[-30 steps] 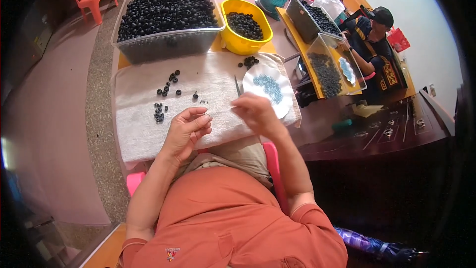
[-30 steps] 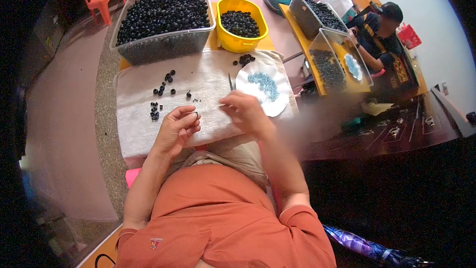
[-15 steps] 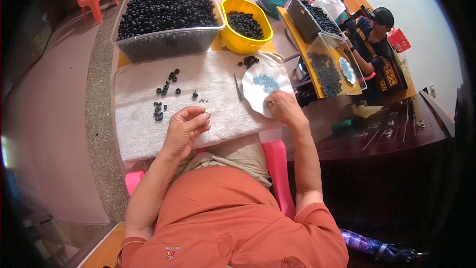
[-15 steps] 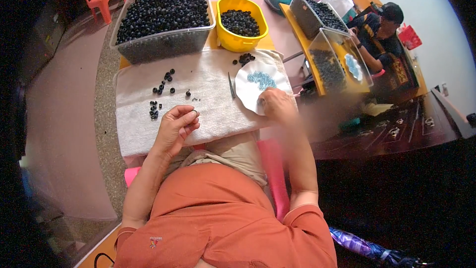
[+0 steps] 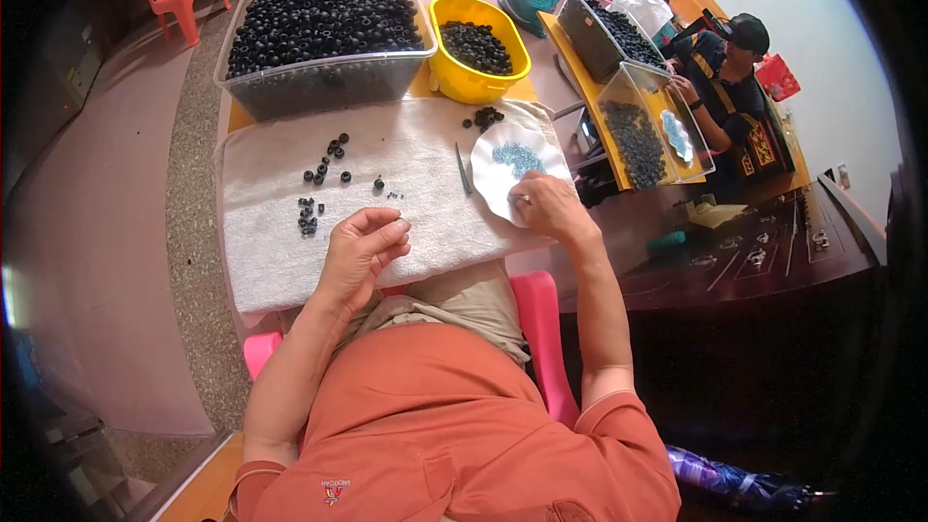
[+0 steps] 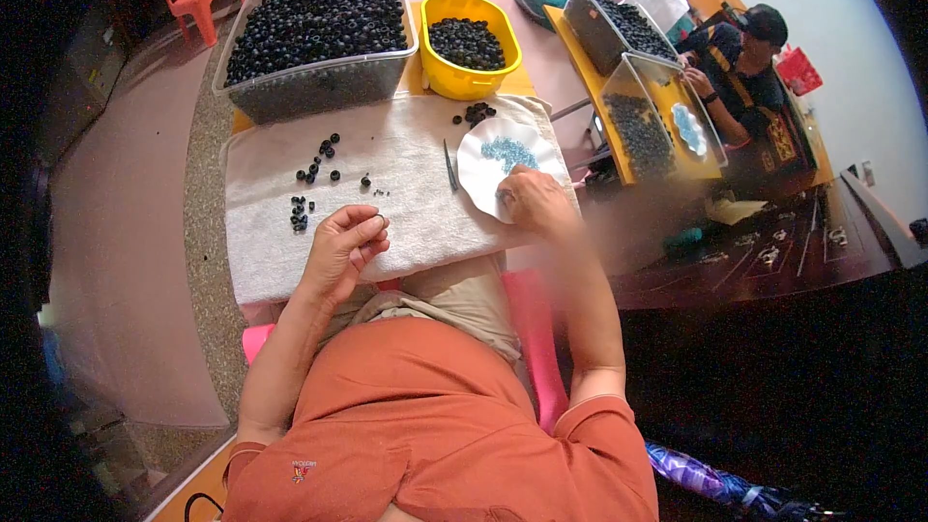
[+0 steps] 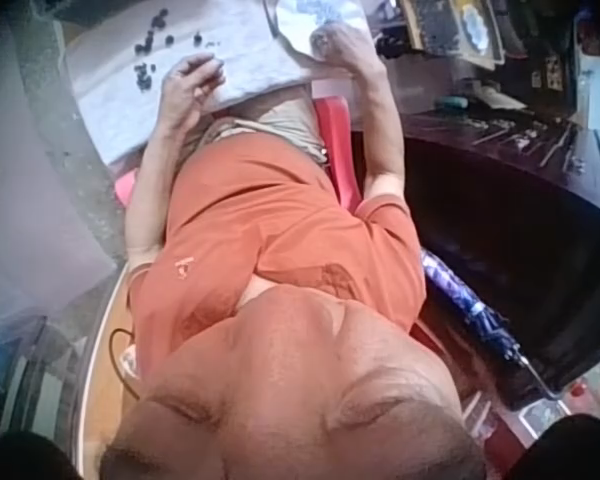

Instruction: Manually inspecting and sorting small black beads on a white cloth surface.

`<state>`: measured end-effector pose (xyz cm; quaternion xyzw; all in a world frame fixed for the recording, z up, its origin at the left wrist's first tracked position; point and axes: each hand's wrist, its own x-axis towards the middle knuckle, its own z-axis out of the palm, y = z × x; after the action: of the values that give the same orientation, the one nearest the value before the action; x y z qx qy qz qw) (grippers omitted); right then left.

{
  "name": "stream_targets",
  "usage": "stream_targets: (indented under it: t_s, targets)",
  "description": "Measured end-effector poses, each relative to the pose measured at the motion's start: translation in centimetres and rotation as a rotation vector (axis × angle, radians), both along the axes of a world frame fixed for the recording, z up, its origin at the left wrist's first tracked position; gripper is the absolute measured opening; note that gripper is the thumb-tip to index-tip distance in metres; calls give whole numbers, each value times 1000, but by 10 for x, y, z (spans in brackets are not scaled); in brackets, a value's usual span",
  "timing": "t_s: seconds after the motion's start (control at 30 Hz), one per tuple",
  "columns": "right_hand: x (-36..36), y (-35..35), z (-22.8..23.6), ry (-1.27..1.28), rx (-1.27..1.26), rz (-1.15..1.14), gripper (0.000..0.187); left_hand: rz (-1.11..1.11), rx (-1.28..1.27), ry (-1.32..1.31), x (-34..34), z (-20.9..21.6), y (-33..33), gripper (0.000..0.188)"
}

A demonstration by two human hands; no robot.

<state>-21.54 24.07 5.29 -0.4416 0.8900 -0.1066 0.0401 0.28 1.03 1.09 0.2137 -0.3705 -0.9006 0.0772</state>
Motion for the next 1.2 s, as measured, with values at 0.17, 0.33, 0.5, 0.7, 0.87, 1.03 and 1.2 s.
stream_targets:
  t_s: [0.17,0.33,0.5,0.7,0.87,1.03,1.2]
  targets:
    - [-3,-3,-2,16,13,14,15,-2,-7,-2,0,1,1,18]
    - [-2,-8,-1,26,13,28,15,0,1,-6,0,-1,0,18]
    - [1,-9,0,2,19,-16,12,2,8,0,0,-1,0,18]
    - [-2,-2,-10,26,-159,21,11,5,2,-18,0,2,0,17]
    - [-8,6,-17,46,-238,26,13,-3,2,-14,-1,1,0,17]
    - [3,-3,-4,72,-376,45,10,0,-8,-11,0,0,0,16]
    - [29,-24,4,-306,-599,-72,9,7,-3,0,0,-3,1,15]
